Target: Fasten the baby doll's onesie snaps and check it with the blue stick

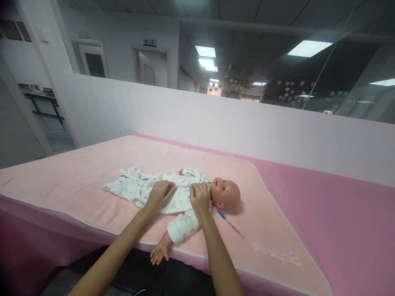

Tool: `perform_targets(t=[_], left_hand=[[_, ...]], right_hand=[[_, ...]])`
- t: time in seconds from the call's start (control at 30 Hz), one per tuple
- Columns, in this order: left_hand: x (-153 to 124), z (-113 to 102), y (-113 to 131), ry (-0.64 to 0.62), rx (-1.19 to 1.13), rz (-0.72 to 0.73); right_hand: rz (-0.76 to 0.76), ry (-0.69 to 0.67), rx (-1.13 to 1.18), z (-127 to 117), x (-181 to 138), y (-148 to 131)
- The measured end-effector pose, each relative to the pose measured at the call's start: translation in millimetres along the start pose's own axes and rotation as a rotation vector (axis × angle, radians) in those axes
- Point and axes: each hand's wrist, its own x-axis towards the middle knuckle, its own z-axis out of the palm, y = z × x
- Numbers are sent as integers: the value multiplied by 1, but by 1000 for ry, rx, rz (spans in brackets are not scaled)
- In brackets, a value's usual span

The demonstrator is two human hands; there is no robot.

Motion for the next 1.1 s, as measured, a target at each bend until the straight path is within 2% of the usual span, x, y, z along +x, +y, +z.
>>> perform_targets(t=[0.6,0.7,0.83,0.97,1.1], left_hand=[[-1,-4,6,6,85,-15],[0,-4,5,53,120,-62],[-1,-3,-3,155,206,-203],[1,-6,-9,260,259,-320],[18,-8,2,240,207,-220]], right_hand=[[12,8,-2,-1,0,0],[14,17,3,1,-1,2],[-2,8,-29,2,0,-2],[11,-7,-104,-23,-13,-9],[114,-23,-149,-76,-58,4]])
